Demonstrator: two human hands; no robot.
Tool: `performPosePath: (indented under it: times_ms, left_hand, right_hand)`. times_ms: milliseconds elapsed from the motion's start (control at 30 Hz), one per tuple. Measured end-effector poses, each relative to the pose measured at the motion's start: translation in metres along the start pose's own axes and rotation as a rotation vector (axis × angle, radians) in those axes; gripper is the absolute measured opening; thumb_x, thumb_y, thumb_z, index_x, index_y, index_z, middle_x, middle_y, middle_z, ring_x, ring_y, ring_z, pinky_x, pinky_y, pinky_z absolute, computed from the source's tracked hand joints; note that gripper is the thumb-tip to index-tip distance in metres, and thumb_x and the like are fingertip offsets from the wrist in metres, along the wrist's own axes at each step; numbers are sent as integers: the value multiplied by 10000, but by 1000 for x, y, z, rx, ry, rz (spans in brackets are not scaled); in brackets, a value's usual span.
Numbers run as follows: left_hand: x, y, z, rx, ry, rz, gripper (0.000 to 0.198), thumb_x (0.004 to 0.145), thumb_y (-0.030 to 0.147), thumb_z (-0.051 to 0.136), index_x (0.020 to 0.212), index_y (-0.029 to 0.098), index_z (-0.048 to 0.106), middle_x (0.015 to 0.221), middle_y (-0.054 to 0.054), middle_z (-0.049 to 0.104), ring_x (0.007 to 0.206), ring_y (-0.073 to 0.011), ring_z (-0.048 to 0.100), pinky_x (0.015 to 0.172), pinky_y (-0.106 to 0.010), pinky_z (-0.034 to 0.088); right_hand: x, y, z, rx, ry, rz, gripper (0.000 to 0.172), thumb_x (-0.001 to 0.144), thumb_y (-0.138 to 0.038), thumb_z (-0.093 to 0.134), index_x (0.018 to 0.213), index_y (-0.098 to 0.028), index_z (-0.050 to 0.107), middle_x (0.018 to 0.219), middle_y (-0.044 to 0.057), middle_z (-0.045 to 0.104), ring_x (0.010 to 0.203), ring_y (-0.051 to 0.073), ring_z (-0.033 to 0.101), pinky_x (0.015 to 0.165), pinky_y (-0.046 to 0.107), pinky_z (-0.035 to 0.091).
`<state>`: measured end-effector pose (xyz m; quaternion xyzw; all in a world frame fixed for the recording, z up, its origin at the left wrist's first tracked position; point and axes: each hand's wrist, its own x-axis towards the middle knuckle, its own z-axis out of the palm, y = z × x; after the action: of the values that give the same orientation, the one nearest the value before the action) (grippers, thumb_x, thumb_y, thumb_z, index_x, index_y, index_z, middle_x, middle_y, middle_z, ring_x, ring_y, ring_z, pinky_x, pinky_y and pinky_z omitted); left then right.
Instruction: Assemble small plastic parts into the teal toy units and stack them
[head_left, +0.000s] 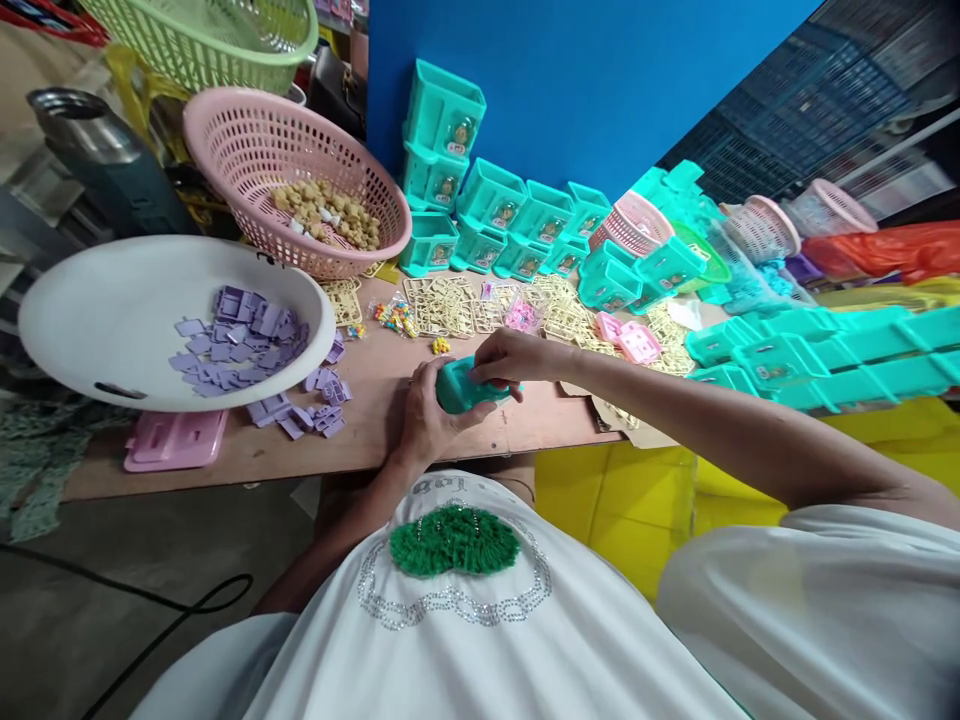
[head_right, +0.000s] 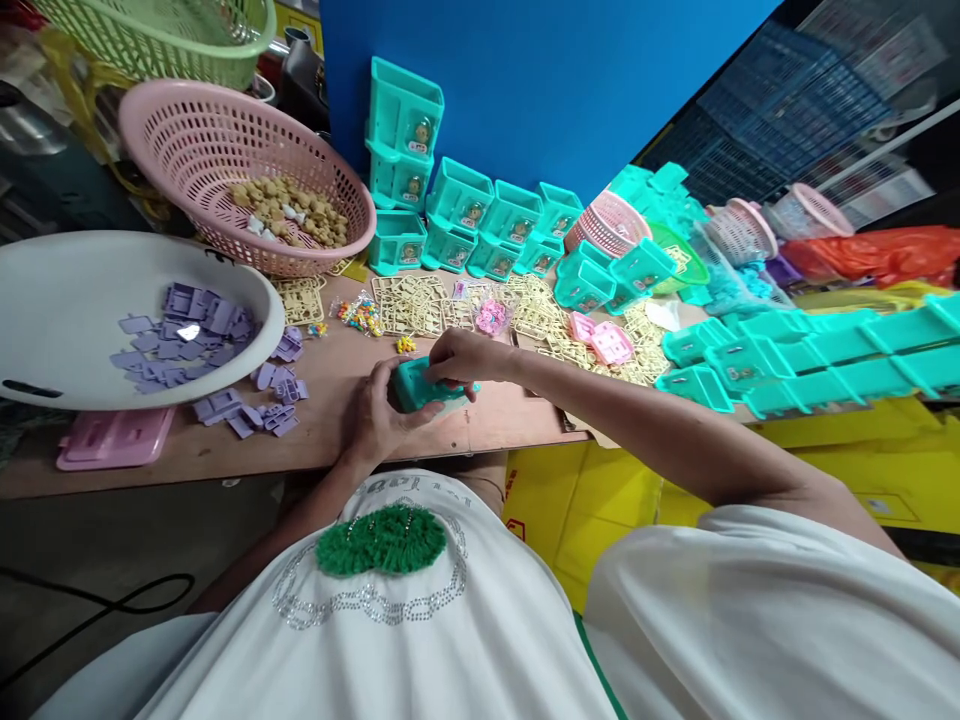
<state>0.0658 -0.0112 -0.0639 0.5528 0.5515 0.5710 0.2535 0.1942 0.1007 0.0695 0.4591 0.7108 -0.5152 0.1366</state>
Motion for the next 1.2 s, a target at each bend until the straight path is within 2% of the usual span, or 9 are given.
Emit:
performPosePath:
  times_ms: [133,367,733,1000,1200]
  left_hand:
    - [0,-2,1,-9,2,16,680,676,404,906,1225,209,554,1181,-108,690,1097,-278,687,967,-416,570]
    - [0,0,3,-2,36,0,724,630,489,926,1194,211,567,1151,-107,696,1074,-281,686,955,-421,567]
    - [0,-2,3,-31,46,34,736,635,497,927,1205,215,557,1151,-111,692,1100,-292,681,966,-431,570]
    - [0,-2,4,-3,50,29,748,627,503,934,1206,209,563,1133,-107,693,1056,-279,688,929,-409,576]
    - [0,-2,4,0,54,32,752,623,505,935,1206,203,568,1131,-104,695,1050,-277,689,929,-414,576]
  right_hand:
    - [0,-3,1,-2,-15,7,319,804,-212,710,535,-153,550,436,-51,518,341,55,467,346,157,408]
    - [0,-2,4,-11,32,20,324,804,-242,711,534,-161,551,450,-45,531,363,72,509,356,170,429]
    - [1,-4,2,72,-34,29,340,789,-264,728,523,-162,543,426,-60,498,353,58,456,365,175,444]
    - [-1,-4,6,47,40,64,324,793,-236,731,542,-166,539,438,-54,510,361,73,502,358,179,448]
    - [-2,-7,6,19,34,72,313,816,-210,686,546,-165,535,443,-57,502,364,76,497,374,189,443]
